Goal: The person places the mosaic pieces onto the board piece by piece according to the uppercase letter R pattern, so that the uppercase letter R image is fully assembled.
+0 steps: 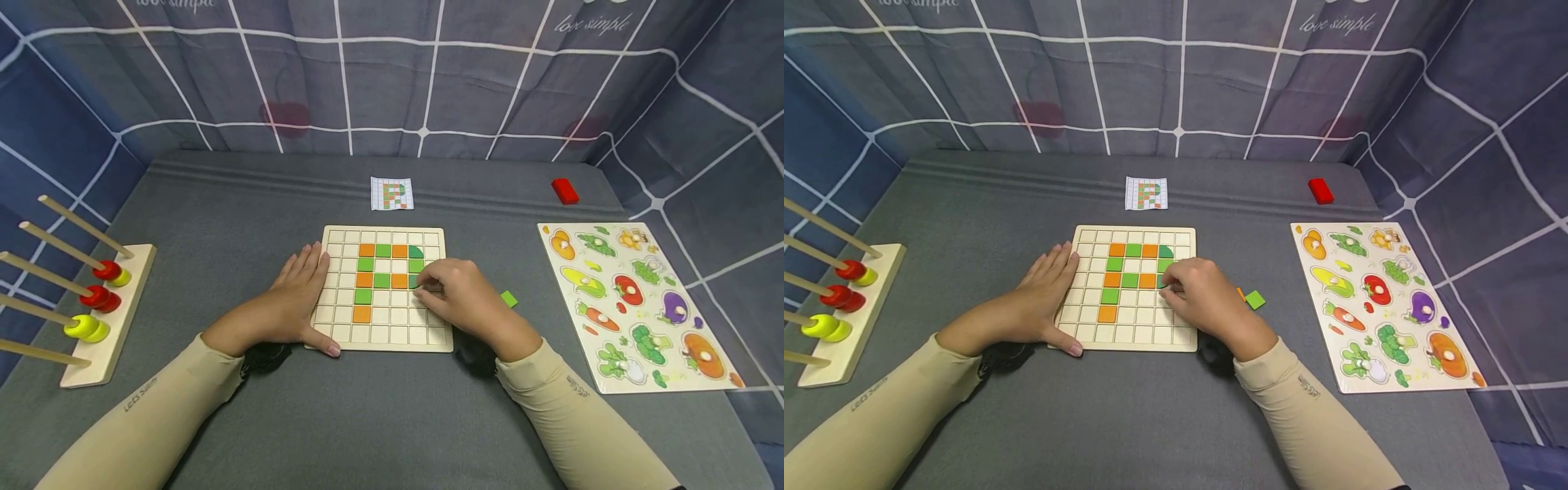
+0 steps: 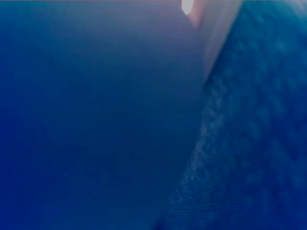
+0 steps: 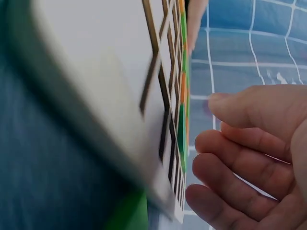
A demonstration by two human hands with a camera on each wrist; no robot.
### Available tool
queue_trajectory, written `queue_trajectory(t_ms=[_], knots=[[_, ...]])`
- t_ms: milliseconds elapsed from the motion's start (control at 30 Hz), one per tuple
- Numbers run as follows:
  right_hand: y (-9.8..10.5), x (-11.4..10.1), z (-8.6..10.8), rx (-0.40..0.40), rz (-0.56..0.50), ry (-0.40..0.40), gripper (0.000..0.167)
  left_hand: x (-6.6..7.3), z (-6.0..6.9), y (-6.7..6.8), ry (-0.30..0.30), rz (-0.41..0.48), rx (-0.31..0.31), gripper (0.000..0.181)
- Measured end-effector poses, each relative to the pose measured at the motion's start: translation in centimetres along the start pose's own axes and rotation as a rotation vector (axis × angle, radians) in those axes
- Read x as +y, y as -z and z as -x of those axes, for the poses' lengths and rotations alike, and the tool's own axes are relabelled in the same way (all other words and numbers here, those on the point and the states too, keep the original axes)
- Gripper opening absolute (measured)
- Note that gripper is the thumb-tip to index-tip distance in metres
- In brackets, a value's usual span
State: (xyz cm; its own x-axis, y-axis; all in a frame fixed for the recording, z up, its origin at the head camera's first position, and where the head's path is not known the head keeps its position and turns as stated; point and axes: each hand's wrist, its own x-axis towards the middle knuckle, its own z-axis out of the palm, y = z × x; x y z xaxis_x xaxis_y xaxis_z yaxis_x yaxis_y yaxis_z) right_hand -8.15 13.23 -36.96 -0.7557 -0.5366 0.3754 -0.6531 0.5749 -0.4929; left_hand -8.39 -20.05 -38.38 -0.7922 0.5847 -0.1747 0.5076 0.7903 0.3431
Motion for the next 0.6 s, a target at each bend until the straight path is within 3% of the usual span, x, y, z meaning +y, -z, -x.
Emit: queue_trajectory(t_ms=[233, 600], knots=[[1.6, 1.4, 1.0, 0.045, 0.022, -0.05, 0.006, -0.1, -0.2, 0.0, 0.004, -0.004, -0.011, 0.17], [3.2, 3.0, 2.4, 0.051, 0.04, -0.126, 0.006, 0.1, 0.0, 0.1, 0.002, 0.001, -0.008, 0.167]])
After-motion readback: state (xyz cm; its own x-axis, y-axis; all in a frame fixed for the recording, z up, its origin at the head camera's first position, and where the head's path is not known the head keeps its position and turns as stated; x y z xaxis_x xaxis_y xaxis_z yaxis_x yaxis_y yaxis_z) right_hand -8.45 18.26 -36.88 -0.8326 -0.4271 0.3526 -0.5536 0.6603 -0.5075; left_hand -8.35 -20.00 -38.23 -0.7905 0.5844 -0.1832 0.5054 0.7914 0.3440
